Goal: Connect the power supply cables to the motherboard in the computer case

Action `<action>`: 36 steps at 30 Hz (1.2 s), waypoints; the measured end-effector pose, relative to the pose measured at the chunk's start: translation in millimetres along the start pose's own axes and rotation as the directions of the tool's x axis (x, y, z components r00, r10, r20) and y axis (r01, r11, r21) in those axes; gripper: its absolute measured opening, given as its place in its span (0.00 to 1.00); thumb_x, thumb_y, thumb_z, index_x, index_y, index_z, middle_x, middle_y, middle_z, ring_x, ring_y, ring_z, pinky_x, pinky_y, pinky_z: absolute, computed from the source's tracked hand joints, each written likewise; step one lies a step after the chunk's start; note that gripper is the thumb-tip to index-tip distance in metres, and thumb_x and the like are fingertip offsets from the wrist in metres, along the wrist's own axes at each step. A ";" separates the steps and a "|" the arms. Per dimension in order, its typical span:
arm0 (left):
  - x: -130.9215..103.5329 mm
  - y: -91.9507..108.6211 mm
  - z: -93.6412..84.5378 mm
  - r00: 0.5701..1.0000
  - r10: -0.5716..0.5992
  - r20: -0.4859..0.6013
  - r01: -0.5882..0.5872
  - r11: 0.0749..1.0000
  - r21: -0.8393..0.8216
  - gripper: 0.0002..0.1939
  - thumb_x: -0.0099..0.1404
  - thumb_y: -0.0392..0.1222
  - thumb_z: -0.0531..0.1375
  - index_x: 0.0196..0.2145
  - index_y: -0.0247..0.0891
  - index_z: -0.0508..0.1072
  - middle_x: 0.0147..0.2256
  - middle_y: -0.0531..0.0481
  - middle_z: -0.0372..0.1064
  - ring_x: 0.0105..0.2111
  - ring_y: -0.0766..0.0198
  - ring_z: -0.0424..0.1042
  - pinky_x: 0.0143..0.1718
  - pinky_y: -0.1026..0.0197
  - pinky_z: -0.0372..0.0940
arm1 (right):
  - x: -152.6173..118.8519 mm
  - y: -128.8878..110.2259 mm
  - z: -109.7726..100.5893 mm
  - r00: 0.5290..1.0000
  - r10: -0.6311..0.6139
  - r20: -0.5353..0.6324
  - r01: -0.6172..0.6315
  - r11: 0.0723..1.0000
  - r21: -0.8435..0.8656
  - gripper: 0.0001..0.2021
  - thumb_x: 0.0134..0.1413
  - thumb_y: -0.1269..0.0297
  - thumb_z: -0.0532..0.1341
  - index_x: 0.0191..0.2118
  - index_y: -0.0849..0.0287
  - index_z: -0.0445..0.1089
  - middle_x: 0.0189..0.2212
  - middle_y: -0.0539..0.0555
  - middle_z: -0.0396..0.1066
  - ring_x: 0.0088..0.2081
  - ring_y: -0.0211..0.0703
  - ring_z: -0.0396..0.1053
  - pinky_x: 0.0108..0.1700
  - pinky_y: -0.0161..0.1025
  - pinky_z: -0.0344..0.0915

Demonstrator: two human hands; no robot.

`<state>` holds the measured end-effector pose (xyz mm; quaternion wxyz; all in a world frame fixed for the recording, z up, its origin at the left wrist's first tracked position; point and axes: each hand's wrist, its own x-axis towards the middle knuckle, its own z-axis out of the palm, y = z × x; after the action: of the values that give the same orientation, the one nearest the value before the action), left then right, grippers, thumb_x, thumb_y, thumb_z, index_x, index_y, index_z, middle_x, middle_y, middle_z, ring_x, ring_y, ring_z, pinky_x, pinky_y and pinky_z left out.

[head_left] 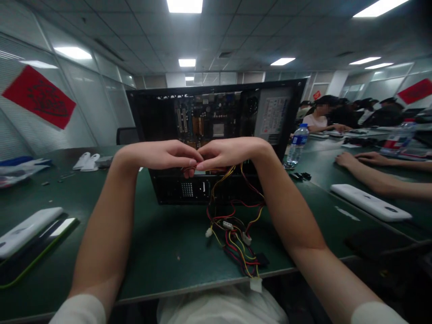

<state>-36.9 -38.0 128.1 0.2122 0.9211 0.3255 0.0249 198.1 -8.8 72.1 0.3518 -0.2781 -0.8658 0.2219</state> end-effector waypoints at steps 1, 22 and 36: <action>0.3 -0.7 0.5 0.999 -0.002 -0.034 0.003 1.000 0.024 0.20 0.70 0.53 0.59 0.51 0.39 0.81 0.37 0.47 0.78 0.42 0.57 0.76 0.44 0.62 0.68 | -2.7 -0.9 -2.3 1.000 0.010 0.009 -0.010 1.000 -0.006 0.15 0.60 0.54 0.69 0.33 0.61 0.73 0.23 0.44 0.68 0.26 0.30 0.66 0.25 0.27 0.56; 19.4 4.5 15.7 0.813 0.437 -0.385 -0.390 0.900 0.196 0.20 0.68 0.48 0.66 0.55 0.39 0.77 0.49 0.43 0.77 0.45 0.58 0.77 0.48 0.57 0.72 | -5.4 -21.8 -41.6 0.810 0.198 0.551 -0.063 0.965 -0.255 0.29 0.57 0.35 0.65 0.31 0.62 0.71 0.26 0.50 0.69 0.29 0.38 0.65 0.31 0.35 0.60; 14.9 21.4 17.2 0.692 0.555 -0.462 -0.449 0.831 0.328 0.08 0.66 0.45 0.68 0.37 0.37 0.83 0.57 0.41 0.74 0.49 0.54 0.77 0.48 0.55 0.75 | -23.6 -18.2 -60.6 0.958 -0.020 0.288 0.035 0.998 -0.047 0.21 0.66 0.44 0.65 0.39 0.62 0.73 0.28 0.48 0.70 0.30 0.34 0.65 0.30 0.31 0.61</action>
<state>-9.4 -50.3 119.8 0.0084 0.9451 0.1070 0.3087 250.7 -26.0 110.8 0.2183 -0.2400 -0.9169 0.2327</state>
